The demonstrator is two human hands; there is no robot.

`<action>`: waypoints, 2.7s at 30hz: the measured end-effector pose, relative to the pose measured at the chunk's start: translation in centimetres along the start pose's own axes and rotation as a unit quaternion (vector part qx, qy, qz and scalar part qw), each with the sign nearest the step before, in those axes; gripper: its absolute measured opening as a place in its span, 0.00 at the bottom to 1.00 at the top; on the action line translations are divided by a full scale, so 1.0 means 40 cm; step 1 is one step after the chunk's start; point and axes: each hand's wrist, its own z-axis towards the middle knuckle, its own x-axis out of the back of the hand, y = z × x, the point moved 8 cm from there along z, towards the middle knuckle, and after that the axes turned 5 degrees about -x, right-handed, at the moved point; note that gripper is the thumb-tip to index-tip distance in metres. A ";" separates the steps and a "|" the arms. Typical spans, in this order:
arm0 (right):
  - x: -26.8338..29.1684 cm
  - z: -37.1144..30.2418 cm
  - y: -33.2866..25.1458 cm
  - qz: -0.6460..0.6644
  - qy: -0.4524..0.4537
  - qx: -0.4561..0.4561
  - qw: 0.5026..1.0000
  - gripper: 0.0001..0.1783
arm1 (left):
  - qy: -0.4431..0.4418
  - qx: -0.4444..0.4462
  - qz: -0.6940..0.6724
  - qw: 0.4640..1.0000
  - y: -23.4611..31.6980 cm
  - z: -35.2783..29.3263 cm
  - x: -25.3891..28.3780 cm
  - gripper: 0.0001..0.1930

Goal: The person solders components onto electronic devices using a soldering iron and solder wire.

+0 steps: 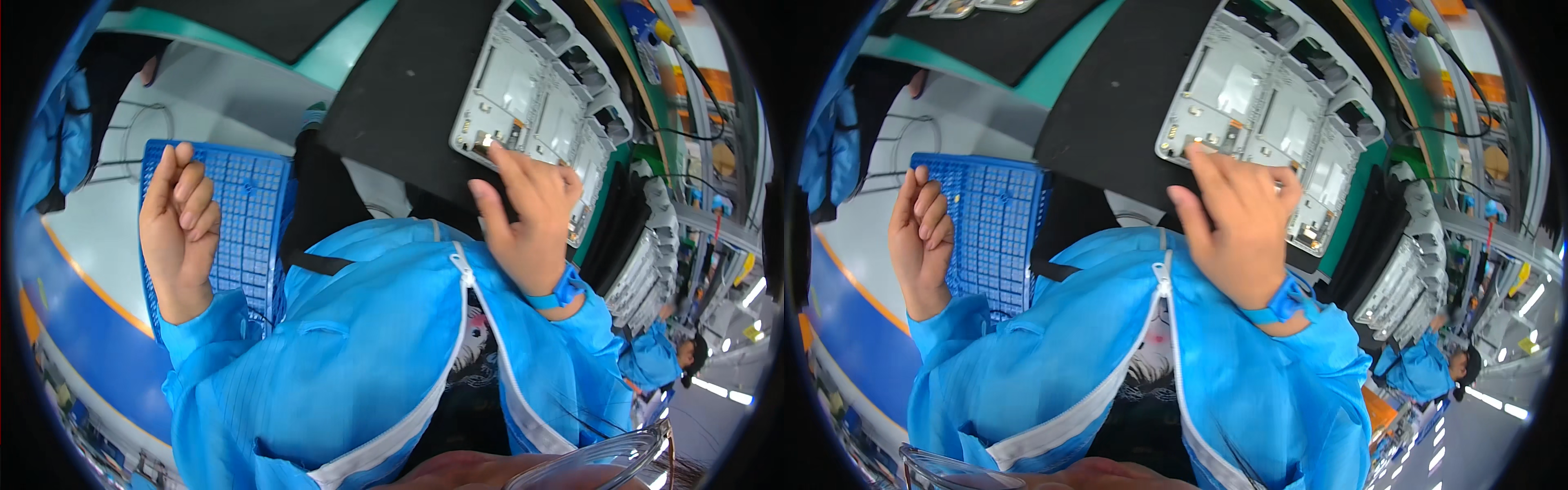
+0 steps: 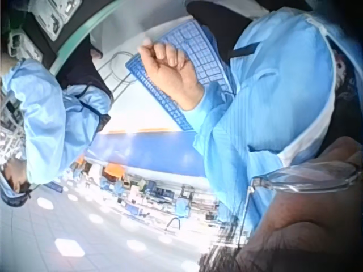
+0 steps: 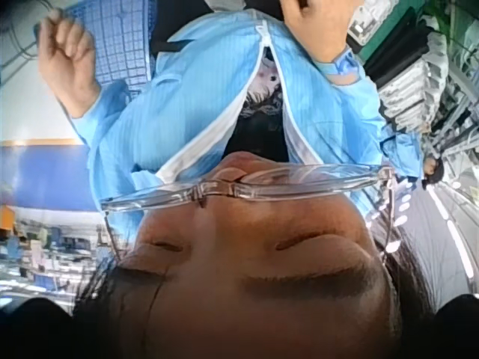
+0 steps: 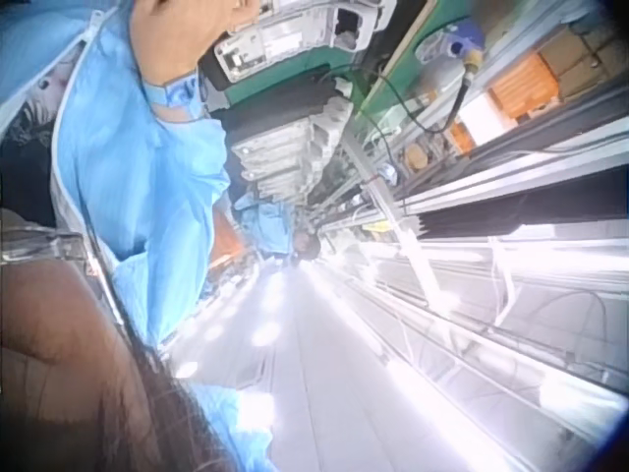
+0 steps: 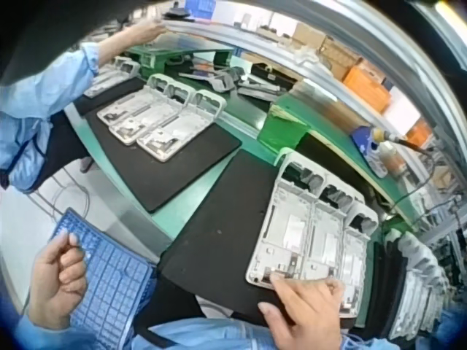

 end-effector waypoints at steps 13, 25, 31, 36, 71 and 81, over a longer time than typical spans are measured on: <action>0.123 -0.078 -0.054 0.144 0.057 0.031 0.987 0.06 | 0.212 -0.266 0.025 0.940 0.298 -0.406 0.258 0.09; 0.157 -0.113 0.031 0.158 0.084 -0.014 0.984 0.05 | 0.211 -0.270 0.066 0.937 0.300 -0.334 0.214 0.09; 0.182 -0.134 0.085 0.147 0.096 -0.065 0.982 0.05 | 0.162 -0.178 0.095 0.966 0.205 -0.156 0.103 0.12; 0.141 -0.158 0.146 0.253 0.055 -0.158 0.953 0.06 | 0.043 -0.084 0.059 0.994 0.096 -0.019 0.011 0.13; -0.159 -0.449 0.156 0.654 0.153 -0.612 0.417 0.43 | -0.161 0.421 0.297 0.842 -0.027 0.124 0.142 0.05; -0.283 -0.836 -0.016 0.311 -0.264 -0.607 0.682 0.25 | -0.331 0.555 0.480 0.594 -0.249 0.039 0.204 0.10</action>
